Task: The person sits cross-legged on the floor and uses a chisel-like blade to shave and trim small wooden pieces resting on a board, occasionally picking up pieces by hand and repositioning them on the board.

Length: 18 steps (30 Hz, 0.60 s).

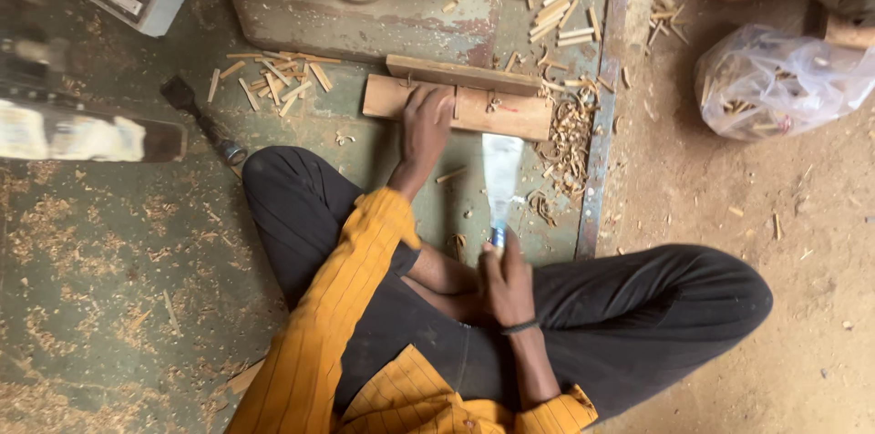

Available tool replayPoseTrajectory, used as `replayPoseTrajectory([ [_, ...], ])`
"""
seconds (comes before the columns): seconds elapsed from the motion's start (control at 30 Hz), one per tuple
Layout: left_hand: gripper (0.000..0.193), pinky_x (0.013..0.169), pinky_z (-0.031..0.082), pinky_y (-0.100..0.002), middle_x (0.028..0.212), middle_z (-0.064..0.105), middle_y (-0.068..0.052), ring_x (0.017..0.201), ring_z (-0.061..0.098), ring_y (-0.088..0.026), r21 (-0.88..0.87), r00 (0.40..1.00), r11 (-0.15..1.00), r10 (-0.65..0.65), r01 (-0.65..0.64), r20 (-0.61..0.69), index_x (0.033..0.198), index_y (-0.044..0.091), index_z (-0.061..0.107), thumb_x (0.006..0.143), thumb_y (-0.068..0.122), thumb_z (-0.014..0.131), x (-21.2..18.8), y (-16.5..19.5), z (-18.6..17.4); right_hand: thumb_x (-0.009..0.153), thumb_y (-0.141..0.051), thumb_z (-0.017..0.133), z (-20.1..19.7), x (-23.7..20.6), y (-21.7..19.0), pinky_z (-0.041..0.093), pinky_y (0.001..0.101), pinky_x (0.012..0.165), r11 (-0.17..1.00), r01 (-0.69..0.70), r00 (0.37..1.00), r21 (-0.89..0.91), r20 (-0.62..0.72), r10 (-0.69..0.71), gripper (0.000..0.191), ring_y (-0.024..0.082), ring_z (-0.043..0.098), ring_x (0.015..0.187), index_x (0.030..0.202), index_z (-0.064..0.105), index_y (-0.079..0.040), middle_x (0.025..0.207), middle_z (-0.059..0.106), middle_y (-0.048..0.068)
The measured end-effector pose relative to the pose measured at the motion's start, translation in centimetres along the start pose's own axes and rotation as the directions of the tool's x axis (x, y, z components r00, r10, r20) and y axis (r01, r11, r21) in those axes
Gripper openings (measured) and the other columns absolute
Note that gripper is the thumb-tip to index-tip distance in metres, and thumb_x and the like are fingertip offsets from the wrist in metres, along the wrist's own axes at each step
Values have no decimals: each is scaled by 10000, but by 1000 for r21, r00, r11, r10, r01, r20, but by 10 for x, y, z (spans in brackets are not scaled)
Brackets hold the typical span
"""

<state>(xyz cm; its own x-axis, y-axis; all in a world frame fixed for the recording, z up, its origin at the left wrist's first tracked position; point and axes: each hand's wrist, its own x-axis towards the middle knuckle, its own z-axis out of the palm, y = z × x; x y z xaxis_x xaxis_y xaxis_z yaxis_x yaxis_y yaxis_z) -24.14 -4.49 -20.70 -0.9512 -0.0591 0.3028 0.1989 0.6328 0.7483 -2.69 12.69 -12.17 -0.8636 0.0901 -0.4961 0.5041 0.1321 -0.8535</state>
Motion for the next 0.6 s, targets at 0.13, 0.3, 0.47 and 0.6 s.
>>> replayPoseTrajectory([
  [0.13,301,1018,539,-454,1234,681,-177,1170,651,-376,-5,992,995,100,-100,78,1277,8,677,999,-57,582,-34,12,-39,1008,-226,560,23,26,-15,534,415,603,937,200,980,-287,45,-196,706,252,677,608,1625,224,-155,754,709,175],
  [0.3,458,1180,409,-467,1465,592,-154,1402,521,-325,109,889,923,317,-369,329,1348,61,645,906,-32,570,-69,19,-58,1018,-232,527,51,51,-30,572,428,701,935,237,971,-262,96,-219,634,272,733,667,1612,308,-206,903,754,196],
  [0.47,520,1213,353,-475,1536,515,-167,1468,435,-334,130,886,937,253,-325,388,1425,66,584,913,-20,557,-73,7,-48,1018,-241,514,63,69,-29,567,469,758,941,61,998,-334,54,-46,617,359,750,744,1609,337,-232,947,740,253],
  [0.6,550,1228,348,-464,1552,499,-174,1489,414,-341,139,887,948,207,-286,414,1453,45,559,912,-45,527,-74,-2,-39,1015,-203,529,68,76,-17,549,503,811,905,265,962,-333,31,-271,588,432,711,954,1583,381,-176,1212,683,254],
])
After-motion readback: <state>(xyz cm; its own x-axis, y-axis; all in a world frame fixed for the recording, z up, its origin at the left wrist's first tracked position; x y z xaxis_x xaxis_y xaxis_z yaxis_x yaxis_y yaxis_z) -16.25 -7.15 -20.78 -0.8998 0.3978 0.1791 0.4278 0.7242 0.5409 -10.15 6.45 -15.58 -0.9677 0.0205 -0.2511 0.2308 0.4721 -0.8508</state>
